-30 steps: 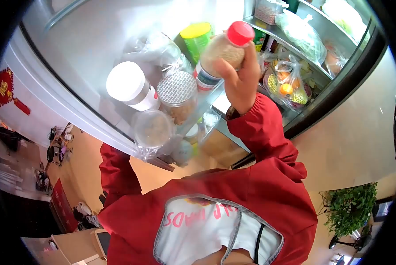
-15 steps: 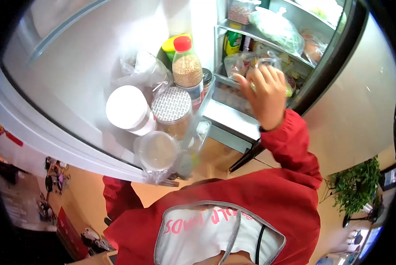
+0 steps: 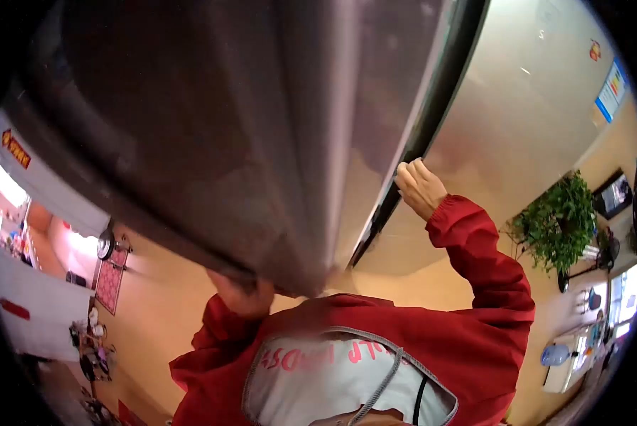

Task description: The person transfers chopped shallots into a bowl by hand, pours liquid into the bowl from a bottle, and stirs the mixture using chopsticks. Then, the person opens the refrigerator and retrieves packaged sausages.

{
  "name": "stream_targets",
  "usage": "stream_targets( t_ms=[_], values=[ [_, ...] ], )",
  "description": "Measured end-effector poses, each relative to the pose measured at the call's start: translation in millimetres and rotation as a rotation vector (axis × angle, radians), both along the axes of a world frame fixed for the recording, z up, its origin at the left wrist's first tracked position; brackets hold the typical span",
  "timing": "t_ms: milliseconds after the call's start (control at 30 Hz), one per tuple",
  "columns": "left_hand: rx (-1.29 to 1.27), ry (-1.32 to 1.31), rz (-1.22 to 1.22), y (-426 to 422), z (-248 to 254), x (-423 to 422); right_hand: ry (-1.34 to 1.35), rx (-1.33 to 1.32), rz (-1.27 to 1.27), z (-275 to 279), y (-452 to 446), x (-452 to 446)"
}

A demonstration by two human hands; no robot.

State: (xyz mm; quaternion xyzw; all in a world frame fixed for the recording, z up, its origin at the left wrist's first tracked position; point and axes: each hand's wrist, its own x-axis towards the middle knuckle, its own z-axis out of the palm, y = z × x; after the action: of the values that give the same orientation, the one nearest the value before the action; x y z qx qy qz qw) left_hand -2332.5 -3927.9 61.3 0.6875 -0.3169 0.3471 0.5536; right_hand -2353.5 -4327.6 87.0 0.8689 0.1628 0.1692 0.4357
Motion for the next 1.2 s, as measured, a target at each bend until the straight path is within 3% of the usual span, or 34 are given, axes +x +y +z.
stream_targets(
  t_ms=[33,133,233,333,367,400,467,500,533,600,633,667,700,767,833,867,900,933,1000,1100,1133,1167,1200],
  values=[
    [-0.031,0.075,-0.085,-7.3,-1.2,1.2,-0.021,0.137,0.024,-2.5,5.2,-4.7],
    [-0.018,-0.039,-0.136,-39.8,3.8,8.9,-0.16,0.473,0.142,-12.3,25.9,-31.3],
    [0.151,-0.089,-0.158,-48.0,11.7,11.9,-0.341,0.705,0.183,-4.6,67.4,-93.7],
    [0.16,-0.125,-0.203,-56.6,5.4,17.0,-0.667,0.839,0.132,-33.0,94.0,-174.1],
    [0.128,-0.17,-0.233,-61.7,5.3,20.2,-0.677,1.006,-0.072,-40.2,104.8,-208.4],
    [0.133,-0.17,-0.191,-68.3,9.1,18.5,-1.154,0.825,0.039,-54.1,104.1,-205.4],
    [0.218,-0.144,-0.117,-76.8,29.2,14.4,-1.7,1.1,-0.082,-50.0,96.7,-225.4],
    [0.296,-0.129,-0.083,-79.4,39.2,11.9,-1.849,1.243,-0.19,-42.8,95.8,-244.4],
    [0.142,-0.076,-0.15,-85.9,23.2,12.7,-1.987,1.398,-0.293,-35.6,94.9,-263.4],
    [0.104,-0.116,-0.073,-93.8,25.4,8.2,-2.11,1.255,-0.167,7.2,86.7,-262.1],
    [0.08,-0.136,-0.024,-97.4,26.4,5.5,-2.066,1.18,-0.097,-0.1,73.0,-284.8],
    [-0.039,-0.147,-0.06,-112.2,12.7,18.8,-2.118,1.237,0.002,1.8,53.2,-282.4],
    [-0.002,-0.164,-0.055,-114.7,11.2,23.3,-2.163,1.299,0.113,5.4,33.3,-284.9],
    [-0.028,-0.177,-0.092,-125.2,0.8,34.8,-2.042,1.259,-0.165,8.3,7.7,-297.4],
    [-0.059,-0.048,-0.049,-136.5,2.9,30.9,-2.199,0.87,-0.235,16.9,-11.8,-284.0],
    [-0.059,-0.021,-0.015,-135.9,-0.1,30.8,-2.144,0.571,-0.138,9.7,-21.7,-279.3],
    [-0.058,0.007,0.019,-135.6,-3.5,31.0,-2.084,0.36,0.029,13.2,-17.1,-261.0],
    [-0.017,0.0,0.074,-132.7,-9.4,32.5,-1.906,0.299,0.352,29.4,-24.2,-216.3],
    [-0.017,0.035,0.047,-137.0,-10.8,31.8,-1.491,0.479,0.748,61.1,-33.4,-137.3],
    [0.008,0.068,0.046,-128.2,-28.1,34.6,-1.169,1.109,0.372,128.7,-79.2,-54.2],
    [-0.045,0.086,0.052,-124.4,-44.5,37.8,-1.232,1.212,0.36,154.8,-117.0,-18.0],
    [-0.077,0.145,0.039,-128.7,-40.5,36.3,-1.274,1.246,0.375,175.6,-158.2,9.3],
    [-0.106,0.202,0.026,-130.0,-30.4,31.9,-1.38,1.065,0.272,189.9,-213.0,33.2]
  ],
)
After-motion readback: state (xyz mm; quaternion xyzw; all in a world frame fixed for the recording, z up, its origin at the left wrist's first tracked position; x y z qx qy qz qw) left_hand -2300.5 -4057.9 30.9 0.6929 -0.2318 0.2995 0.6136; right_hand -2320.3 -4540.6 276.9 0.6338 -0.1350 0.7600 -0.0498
